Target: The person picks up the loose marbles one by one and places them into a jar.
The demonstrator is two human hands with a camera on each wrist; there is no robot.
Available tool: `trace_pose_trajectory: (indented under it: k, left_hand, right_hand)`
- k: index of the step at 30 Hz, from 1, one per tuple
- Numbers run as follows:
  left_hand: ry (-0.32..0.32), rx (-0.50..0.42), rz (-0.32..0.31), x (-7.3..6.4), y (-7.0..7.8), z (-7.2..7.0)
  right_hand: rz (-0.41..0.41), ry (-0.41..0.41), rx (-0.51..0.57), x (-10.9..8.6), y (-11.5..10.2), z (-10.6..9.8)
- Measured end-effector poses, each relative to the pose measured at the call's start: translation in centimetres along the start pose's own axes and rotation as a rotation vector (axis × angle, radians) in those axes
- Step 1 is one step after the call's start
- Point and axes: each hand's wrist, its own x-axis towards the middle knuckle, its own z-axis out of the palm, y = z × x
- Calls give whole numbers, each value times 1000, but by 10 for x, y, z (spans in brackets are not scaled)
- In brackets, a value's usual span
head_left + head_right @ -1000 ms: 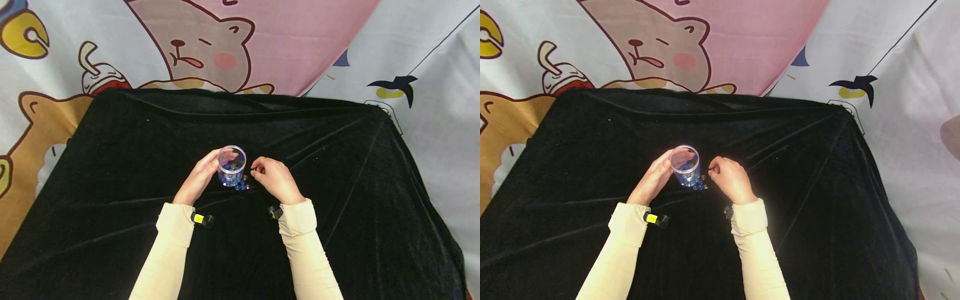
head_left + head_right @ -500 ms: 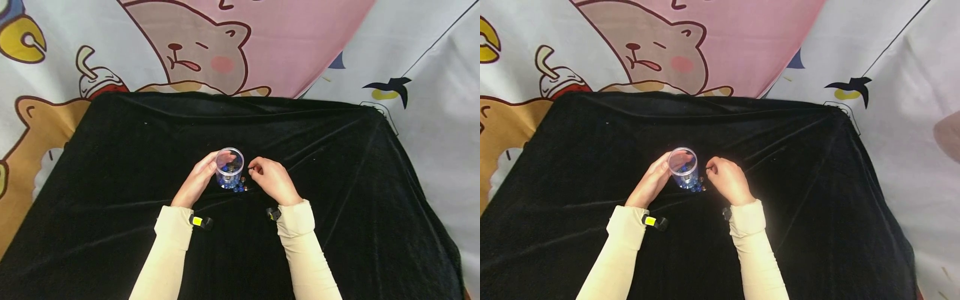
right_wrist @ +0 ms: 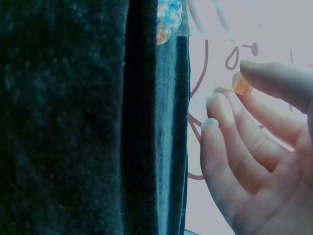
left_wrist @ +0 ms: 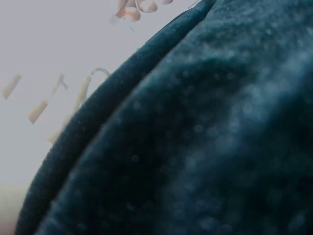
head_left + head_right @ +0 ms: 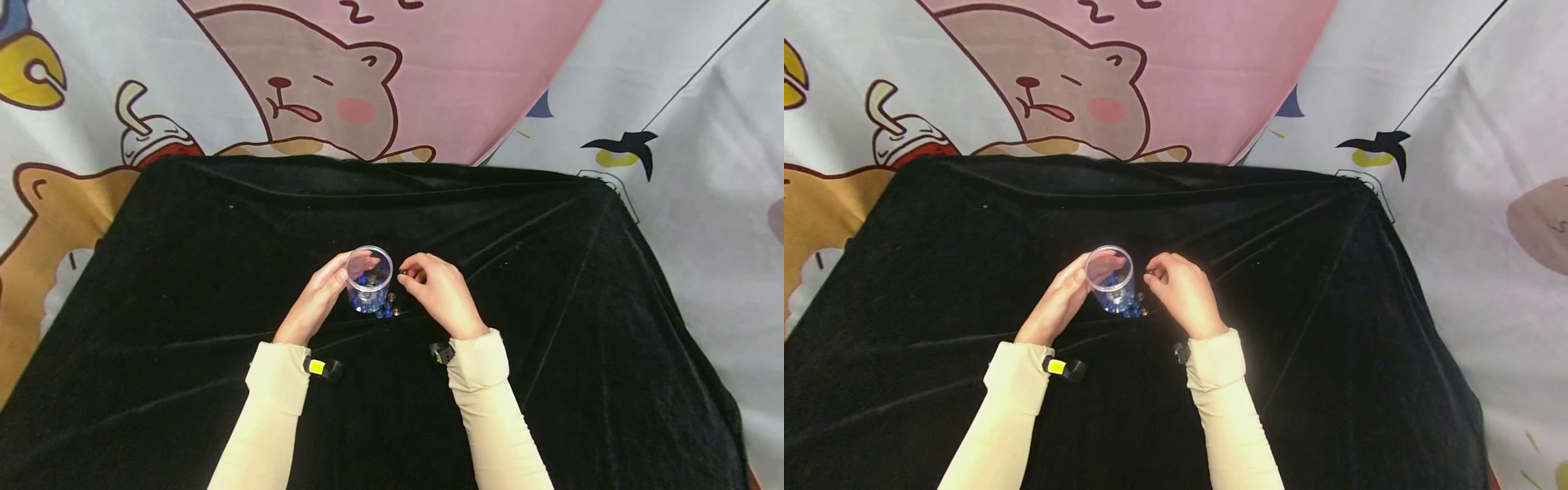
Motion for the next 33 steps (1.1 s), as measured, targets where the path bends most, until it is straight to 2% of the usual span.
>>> trace_pose_trajectory:
  k: [7, 12, 24, 33]
  left_hand:
    - [10, -6, -5, -4, 2, -1]
    - [1, -10, 0, -2, 1, 0]
    - [5, -31, -29, 0, 1, 1]
    - [-10, -33, -21, -1, 2, 0]
  right_hand:
    - [-34, 38, 22, 0, -4, 1]
    - [-40, 76, 42, 0, -6, -1]
    - [-52, 54, 34, 0, -5, -4]
    - [-48, 25, 23, 0, -4, -2]
